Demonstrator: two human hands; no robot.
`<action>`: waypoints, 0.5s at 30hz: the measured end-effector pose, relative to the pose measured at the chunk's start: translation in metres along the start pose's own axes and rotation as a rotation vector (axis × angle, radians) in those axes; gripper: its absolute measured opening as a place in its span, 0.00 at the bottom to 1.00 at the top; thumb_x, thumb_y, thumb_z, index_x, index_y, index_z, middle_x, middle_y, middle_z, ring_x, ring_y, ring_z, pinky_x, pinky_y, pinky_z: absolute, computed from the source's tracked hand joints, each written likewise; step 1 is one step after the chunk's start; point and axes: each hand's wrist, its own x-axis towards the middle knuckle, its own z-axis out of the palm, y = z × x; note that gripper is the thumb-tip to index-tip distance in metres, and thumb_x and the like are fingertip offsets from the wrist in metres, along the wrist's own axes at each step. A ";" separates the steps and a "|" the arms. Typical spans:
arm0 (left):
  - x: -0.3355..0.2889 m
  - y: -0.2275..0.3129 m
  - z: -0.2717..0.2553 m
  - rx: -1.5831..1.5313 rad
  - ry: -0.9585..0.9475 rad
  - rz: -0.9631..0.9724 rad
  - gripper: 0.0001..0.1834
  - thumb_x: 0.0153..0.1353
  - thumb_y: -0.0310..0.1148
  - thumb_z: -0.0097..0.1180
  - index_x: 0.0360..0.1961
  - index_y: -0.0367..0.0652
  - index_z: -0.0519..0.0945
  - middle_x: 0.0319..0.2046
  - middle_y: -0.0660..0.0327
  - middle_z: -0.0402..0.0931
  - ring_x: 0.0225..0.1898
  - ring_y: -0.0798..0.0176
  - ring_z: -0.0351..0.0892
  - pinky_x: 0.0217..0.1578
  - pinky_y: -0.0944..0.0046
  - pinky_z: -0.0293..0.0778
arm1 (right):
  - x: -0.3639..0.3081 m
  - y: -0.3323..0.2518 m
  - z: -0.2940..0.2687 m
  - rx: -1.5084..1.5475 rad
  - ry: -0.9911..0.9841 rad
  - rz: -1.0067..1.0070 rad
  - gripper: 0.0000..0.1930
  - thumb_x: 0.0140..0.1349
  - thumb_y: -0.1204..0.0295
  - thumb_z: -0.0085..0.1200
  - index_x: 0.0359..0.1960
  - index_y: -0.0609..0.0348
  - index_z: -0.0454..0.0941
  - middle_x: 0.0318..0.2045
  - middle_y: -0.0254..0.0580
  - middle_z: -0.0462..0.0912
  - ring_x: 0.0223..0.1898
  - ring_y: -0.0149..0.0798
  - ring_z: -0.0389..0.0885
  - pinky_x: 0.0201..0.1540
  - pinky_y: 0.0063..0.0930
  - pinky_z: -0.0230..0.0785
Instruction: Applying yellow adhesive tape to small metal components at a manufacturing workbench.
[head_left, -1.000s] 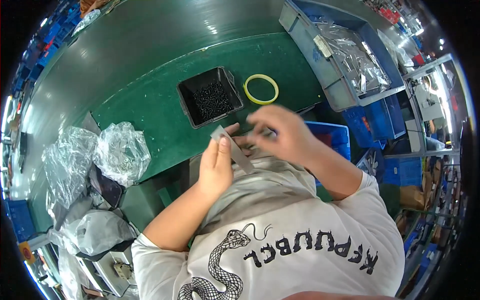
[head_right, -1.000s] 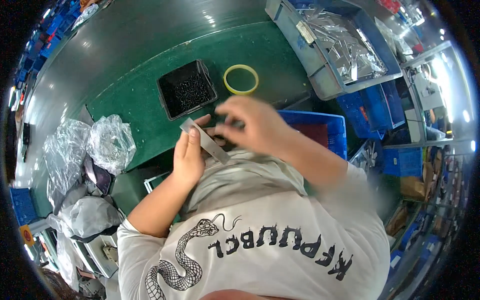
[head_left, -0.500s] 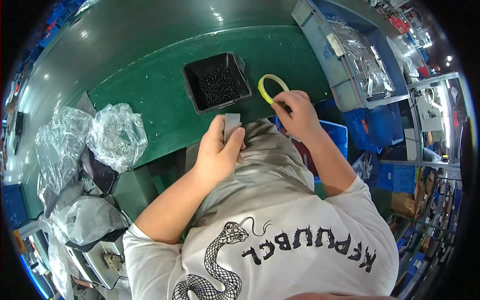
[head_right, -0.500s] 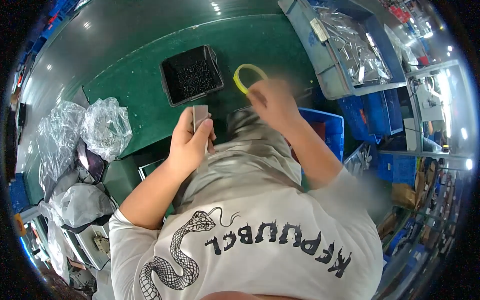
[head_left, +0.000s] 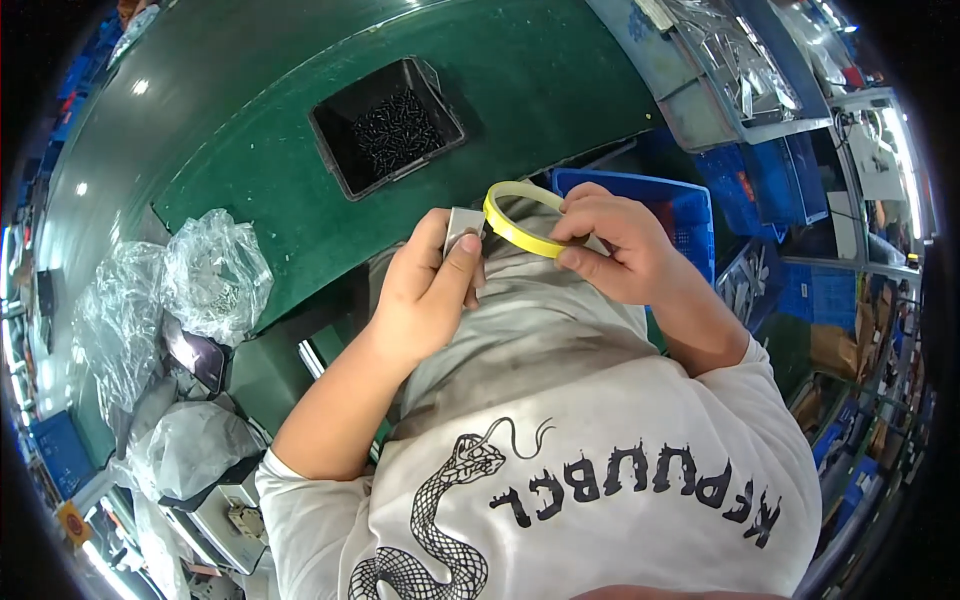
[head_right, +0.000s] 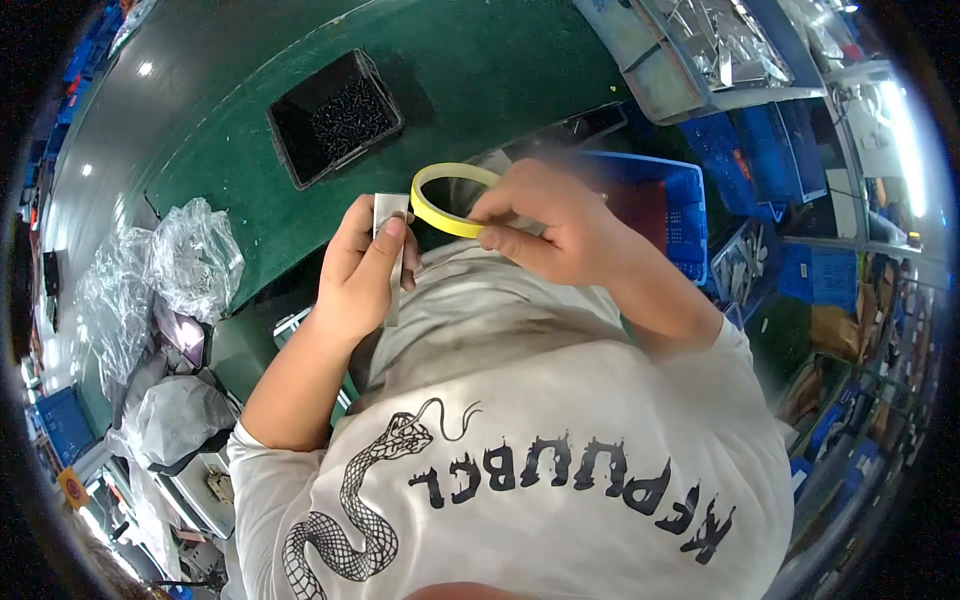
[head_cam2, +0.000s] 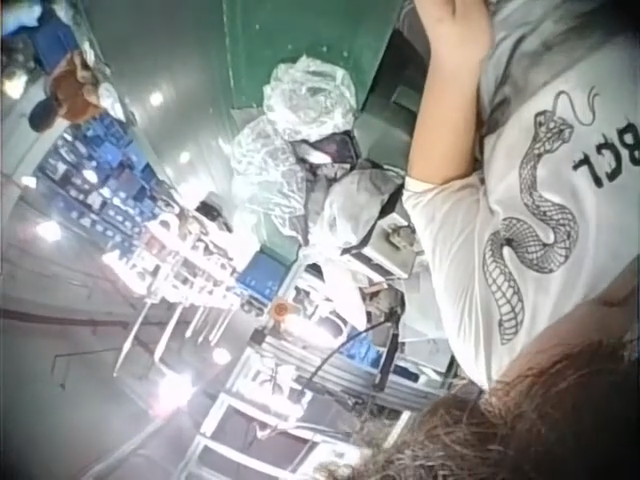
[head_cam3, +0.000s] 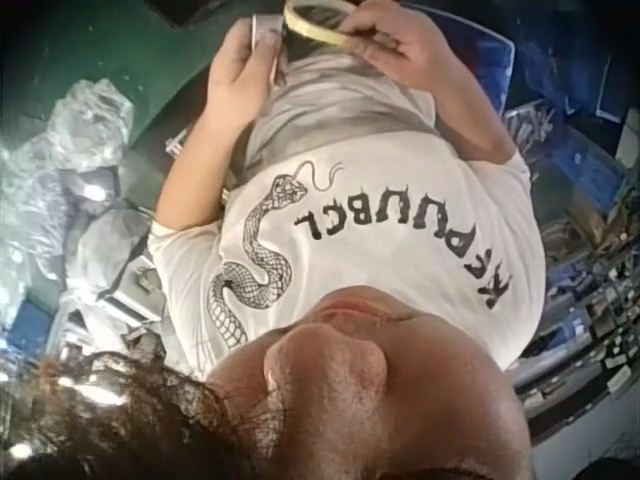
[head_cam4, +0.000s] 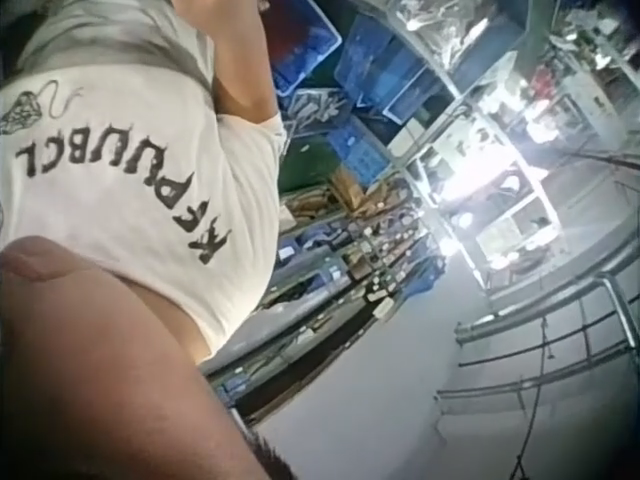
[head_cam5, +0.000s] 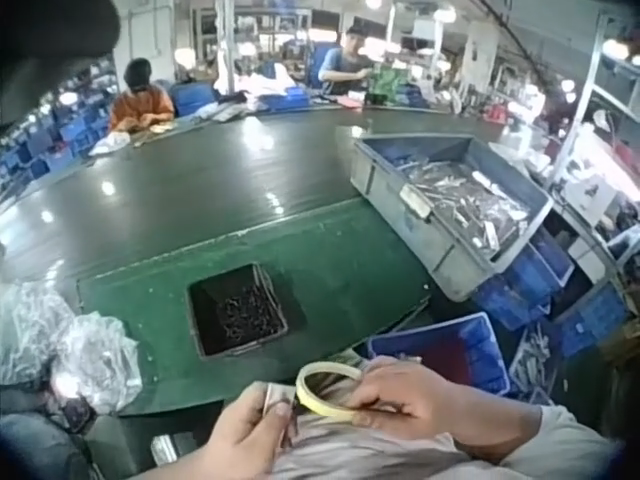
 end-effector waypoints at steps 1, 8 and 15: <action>0.000 -0.001 0.000 0.003 -0.003 -0.003 0.09 0.75 0.32 0.43 0.44 0.37 0.71 0.24 0.64 0.74 0.22 0.73 0.72 0.25 0.71 0.70 | 0.000 -0.001 0.000 0.005 -0.003 0.001 0.07 0.61 0.74 0.63 0.37 0.64 0.79 0.28 0.39 0.82 0.30 0.42 0.73 0.43 0.35 0.66; 0.001 -0.004 -0.001 0.038 -0.017 0.017 0.08 0.75 0.32 0.44 0.45 0.37 0.70 0.25 0.64 0.75 0.22 0.73 0.73 0.25 0.71 0.70 | 0.003 -0.001 0.003 -0.025 -0.034 0.039 0.06 0.60 0.76 0.62 0.37 0.63 0.80 0.29 0.38 0.82 0.31 0.42 0.73 0.41 0.33 0.67; 0.000 -0.006 0.002 0.043 -0.026 0.022 0.09 0.75 0.33 0.45 0.43 0.37 0.71 0.24 0.64 0.75 0.22 0.74 0.72 0.25 0.72 0.70 | 0.001 0.003 0.006 -0.006 -0.024 0.078 0.06 0.59 0.76 0.63 0.37 0.62 0.81 0.29 0.36 0.82 0.32 0.39 0.74 0.37 0.30 0.67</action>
